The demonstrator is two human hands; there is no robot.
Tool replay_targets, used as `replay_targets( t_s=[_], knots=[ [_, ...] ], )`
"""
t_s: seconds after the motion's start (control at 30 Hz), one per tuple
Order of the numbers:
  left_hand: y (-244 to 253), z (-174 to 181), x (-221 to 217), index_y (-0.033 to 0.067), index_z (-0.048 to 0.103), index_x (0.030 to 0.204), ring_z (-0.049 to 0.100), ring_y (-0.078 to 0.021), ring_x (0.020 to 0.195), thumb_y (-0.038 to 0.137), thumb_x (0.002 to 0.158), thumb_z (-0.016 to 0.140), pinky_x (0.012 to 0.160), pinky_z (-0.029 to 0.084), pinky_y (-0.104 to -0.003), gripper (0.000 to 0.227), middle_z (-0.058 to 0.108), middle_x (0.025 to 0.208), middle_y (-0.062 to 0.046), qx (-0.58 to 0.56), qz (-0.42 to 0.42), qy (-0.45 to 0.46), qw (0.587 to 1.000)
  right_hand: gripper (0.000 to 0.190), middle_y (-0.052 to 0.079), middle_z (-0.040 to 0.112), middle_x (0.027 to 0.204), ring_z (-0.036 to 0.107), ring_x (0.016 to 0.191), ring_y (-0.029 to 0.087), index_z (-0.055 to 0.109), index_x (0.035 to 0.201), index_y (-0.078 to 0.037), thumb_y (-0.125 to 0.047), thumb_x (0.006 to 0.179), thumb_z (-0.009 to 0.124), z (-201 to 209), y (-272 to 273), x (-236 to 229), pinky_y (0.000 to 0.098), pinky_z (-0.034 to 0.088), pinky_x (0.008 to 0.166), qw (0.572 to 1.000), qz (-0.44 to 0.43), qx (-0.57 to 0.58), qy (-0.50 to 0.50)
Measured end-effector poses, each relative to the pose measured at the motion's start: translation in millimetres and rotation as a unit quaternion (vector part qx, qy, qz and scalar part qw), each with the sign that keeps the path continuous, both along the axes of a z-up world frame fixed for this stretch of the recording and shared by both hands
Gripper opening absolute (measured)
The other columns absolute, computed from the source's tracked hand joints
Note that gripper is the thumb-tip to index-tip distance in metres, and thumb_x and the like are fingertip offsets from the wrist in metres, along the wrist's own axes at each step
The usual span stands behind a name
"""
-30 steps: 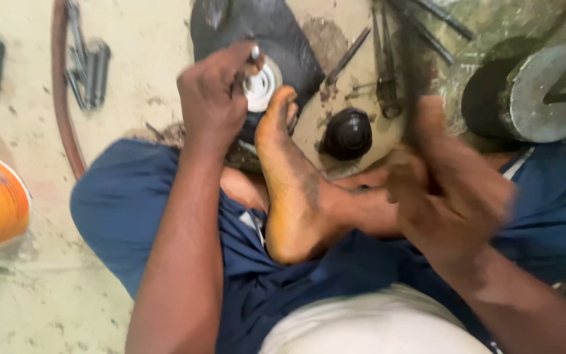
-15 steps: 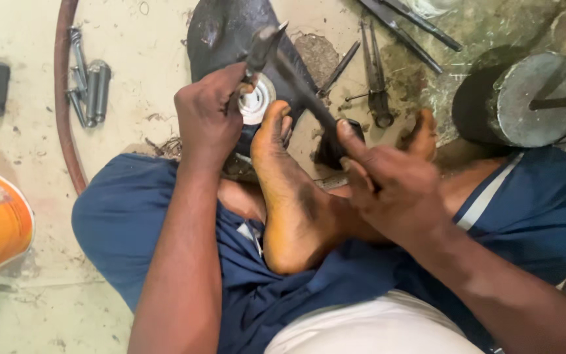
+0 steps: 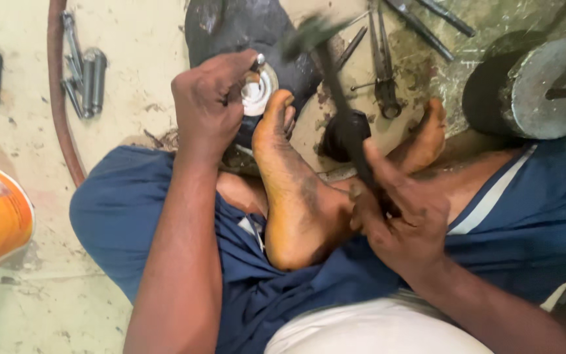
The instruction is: The person sits on the floor and uses a hammer to repeatedly strike a small metal piece held against a dark anvil. After hammering, the person picks up a white cylindrical object, inspects it, and places it on the floor.
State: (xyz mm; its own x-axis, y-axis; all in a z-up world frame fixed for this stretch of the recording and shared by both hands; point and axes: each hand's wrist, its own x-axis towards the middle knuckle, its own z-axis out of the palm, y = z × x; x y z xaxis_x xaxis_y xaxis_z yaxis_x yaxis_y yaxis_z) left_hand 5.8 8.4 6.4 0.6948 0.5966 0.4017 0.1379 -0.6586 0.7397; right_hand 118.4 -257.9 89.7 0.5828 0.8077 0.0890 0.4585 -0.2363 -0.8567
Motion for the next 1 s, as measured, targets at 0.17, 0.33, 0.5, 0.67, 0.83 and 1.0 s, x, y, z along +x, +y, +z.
replay_targets(
  t_s=[0.17, 0.33, 0.5, 0.67, 0.83, 1.0],
  knots=[
    [5.4, 5.1, 6.1, 0.0033, 0.076, 0.114, 0.079, -0.0279, 0.094, -0.009, 0.088, 0.068, 0.083, 0.062, -0.034, 0.03, 0.078, 0.108, -0.016, -0.006, -0.023, 0.037, 0.999, 0.054, 0.003, 0.072, 0.088, 0.069, 0.067, 0.004, 0.05, 0.15, -0.001, 0.008, 0.099, 0.067, 2.7, -1.1, -4.6, 0.0206, 0.056, 0.058, 0.995, -0.041, -0.016, 0.089],
    [10.0, 12.9, 13.5, 0.0037, 0.077, 0.113, 0.08, -0.0244, 0.093, -0.01, 0.085, 0.068, 0.081, 0.063, -0.032, 0.032, 0.078, 0.107, -0.015, -0.021, -0.043, 0.047, 0.998, 0.055, 0.009, 0.074, 0.089, 0.066, 0.062, 0.008, 0.056, 0.146, -0.001, 0.006, 0.094, 0.072, -2.2, 0.6, -2.0, 0.0244, 0.052, 0.058, 1.0, 0.001, -0.021, 0.0],
    [6.5, 8.6, 11.5, 0.0035, 0.077, 0.113, 0.08, -0.0239, 0.098, -0.012, 0.086, 0.068, 0.084, 0.063, -0.031, 0.032, 0.079, 0.107, -0.015, -0.012, -0.042, 0.048, 0.998, 0.055, 0.013, 0.07, 0.085, 0.066, 0.065, 0.014, 0.057, 0.146, -0.003, 0.003, 0.095, 0.075, -5.3, 0.9, -1.9, 0.03, 0.052, 0.062, 0.999, 0.006, -0.023, -0.044],
    [1.5, 3.3, 7.9, 0.0049, 0.076, 0.114, 0.079, -0.0274, 0.097, -0.01, 0.082, 0.072, 0.083, 0.063, -0.032, 0.035, 0.078, 0.109, -0.015, 0.015, -0.04, 0.065, 0.997, 0.059, 0.014, 0.068, 0.087, 0.066, 0.07, 0.02, 0.056, 0.147, 0.0, 0.006, 0.09, 0.072, -3.8, 1.8, -4.2, 0.0329, 0.054, 0.066, 0.998, 0.048, -0.013, -0.048],
    [5.7, 1.3, 9.8, 0.0065, 0.075, 0.115, 0.079, -0.0288, 0.103, -0.01, 0.082, 0.07, 0.089, 0.064, -0.034, 0.037, 0.078, 0.112, -0.014, 0.048, -0.053, 0.05, 0.996, 0.054, 0.009, 0.072, 0.084, 0.066, 0.063, 0.01, 0.053, 0.146, -0.004, 0.007, 0.096, 0.069, -3.8, 2.8, -2.6, 0.0249, 0.055, 0.06, 0.997, -0.053, 0.042, 0.04],
    [5.0, 3.6, 12.3, 0.0067, 0.076, 0.112, 0.078, -0.0283, 0.102, -0.007, 0.081, 0.074, 0.088, 0.062, -0.034, 0.035, 0.078, 0.111, -0.014, 0.081, -0.053, 0.086, 0.992, 0.063, 0.011, 0.067, 0.087, 0.063, 0.071, 0.013, 0.054, 0.151, -0.006, 0.008, 0.091, 0.07, 3.5, 3.6, 2.6, 0.0279, 0.054, 0.068, 0.999, 0.032, 0.01, -0.009]
  ],
)
